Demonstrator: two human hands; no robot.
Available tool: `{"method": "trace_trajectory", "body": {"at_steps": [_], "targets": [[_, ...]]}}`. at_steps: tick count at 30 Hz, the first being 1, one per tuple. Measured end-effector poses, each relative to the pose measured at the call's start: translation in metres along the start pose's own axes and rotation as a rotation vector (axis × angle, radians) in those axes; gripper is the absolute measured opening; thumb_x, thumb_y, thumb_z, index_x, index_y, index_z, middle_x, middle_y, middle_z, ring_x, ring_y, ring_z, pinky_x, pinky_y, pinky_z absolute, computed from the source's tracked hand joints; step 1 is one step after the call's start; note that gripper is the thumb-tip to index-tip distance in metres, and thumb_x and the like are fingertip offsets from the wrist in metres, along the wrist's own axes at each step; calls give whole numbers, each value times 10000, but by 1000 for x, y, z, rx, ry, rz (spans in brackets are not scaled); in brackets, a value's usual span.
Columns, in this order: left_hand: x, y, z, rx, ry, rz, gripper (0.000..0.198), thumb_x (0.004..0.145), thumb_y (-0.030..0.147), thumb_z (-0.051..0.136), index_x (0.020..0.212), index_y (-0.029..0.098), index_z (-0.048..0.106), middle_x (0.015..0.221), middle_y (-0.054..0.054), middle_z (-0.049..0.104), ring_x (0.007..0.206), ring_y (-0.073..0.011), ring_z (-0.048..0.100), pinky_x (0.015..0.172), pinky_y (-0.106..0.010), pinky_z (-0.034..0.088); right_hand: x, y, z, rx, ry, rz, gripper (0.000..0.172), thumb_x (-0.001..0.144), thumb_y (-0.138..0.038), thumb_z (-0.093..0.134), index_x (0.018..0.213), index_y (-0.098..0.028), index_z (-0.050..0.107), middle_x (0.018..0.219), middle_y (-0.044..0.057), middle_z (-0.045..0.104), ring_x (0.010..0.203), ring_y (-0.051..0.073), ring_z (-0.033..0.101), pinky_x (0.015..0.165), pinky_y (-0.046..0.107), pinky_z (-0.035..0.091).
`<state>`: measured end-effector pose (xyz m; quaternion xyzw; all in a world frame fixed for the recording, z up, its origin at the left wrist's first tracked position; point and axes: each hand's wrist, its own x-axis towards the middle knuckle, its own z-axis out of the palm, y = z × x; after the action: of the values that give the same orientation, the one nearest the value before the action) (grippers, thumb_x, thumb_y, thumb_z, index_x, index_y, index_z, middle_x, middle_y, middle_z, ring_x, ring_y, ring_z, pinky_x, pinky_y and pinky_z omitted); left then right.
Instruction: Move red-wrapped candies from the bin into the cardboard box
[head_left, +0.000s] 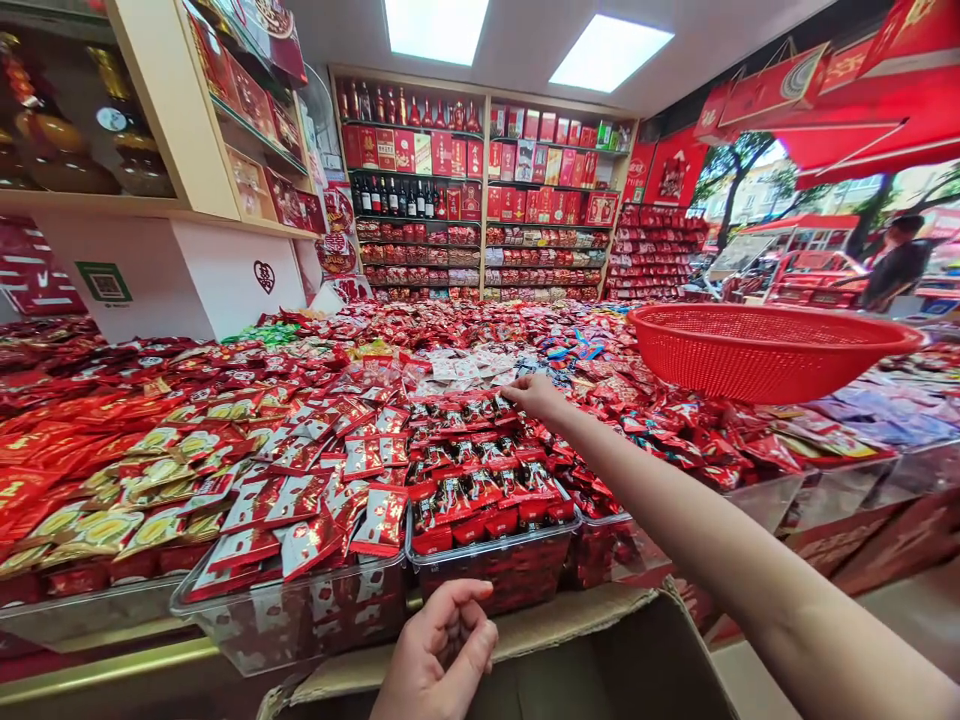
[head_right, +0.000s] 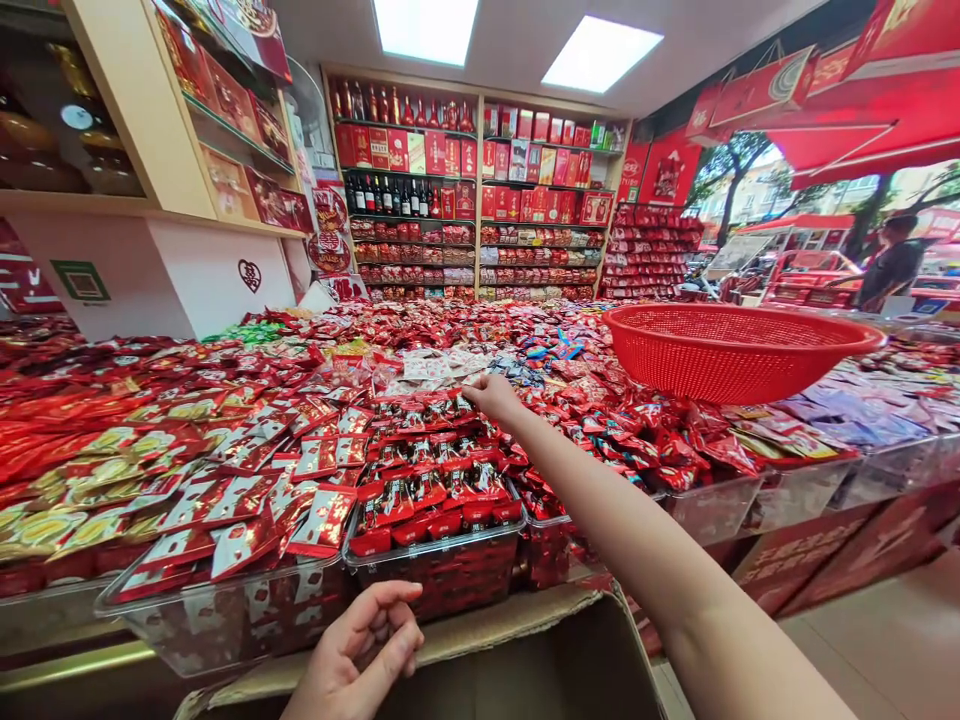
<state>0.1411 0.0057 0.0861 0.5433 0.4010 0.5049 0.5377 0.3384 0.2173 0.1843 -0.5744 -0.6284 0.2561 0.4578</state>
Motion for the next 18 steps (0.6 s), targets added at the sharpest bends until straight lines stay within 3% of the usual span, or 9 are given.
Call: {"method": "trace_trajectory", "body": {"at_steps": [5, 13, 16, 18], "targets": [[-1, -3, -1, 5, -12, -19, 355, 661, 490, 656, 858, 195, 654, 628, 15, 543, 538, -103, 513, 548, -223, 407, 2, 2, 10, -99, 6, 19, 241, 724, -277, 576, 539, -127, 538, 429, -24, 469, 421, 76, 390, 473, 227, 292], [-1, -3, -1, 19, -14, -9, 338, 667, 484, 654, 836, 190, 657, 629, 9, 558, 543, -108, 526, 550, -225, 421, -2, -4, 9, -169, 77, -38, 130, 699, -234, 625, 688, -117, 570, 571, 18, 547, 534, 106, 457, 523, 228, 325], [0, -2, -2, -22, 6, -20, 336, 667, 480, 657, 841, 193, 653, 630, 7, 573, 544, -108, 531, 554, -225, 428, -29, -26, -5, -126, 105, -101, 129, 758, -255, 569, 748, -126, 564, 642, 11, 549, 558, 91, 445, 529, 212, 340], [0, -1, -2, -43, 15, -47, 332, 667, 478, 659, 833, 190, 652, 621, 9, 575, 537, -104, 526, 547, -221, 427, -63, -44, -16, -34, -32, -142, 182, 795, -317, 523, 750, -146, 566, 597, -23, 521, 506, 72, 423, 491, 193, 341]]}}
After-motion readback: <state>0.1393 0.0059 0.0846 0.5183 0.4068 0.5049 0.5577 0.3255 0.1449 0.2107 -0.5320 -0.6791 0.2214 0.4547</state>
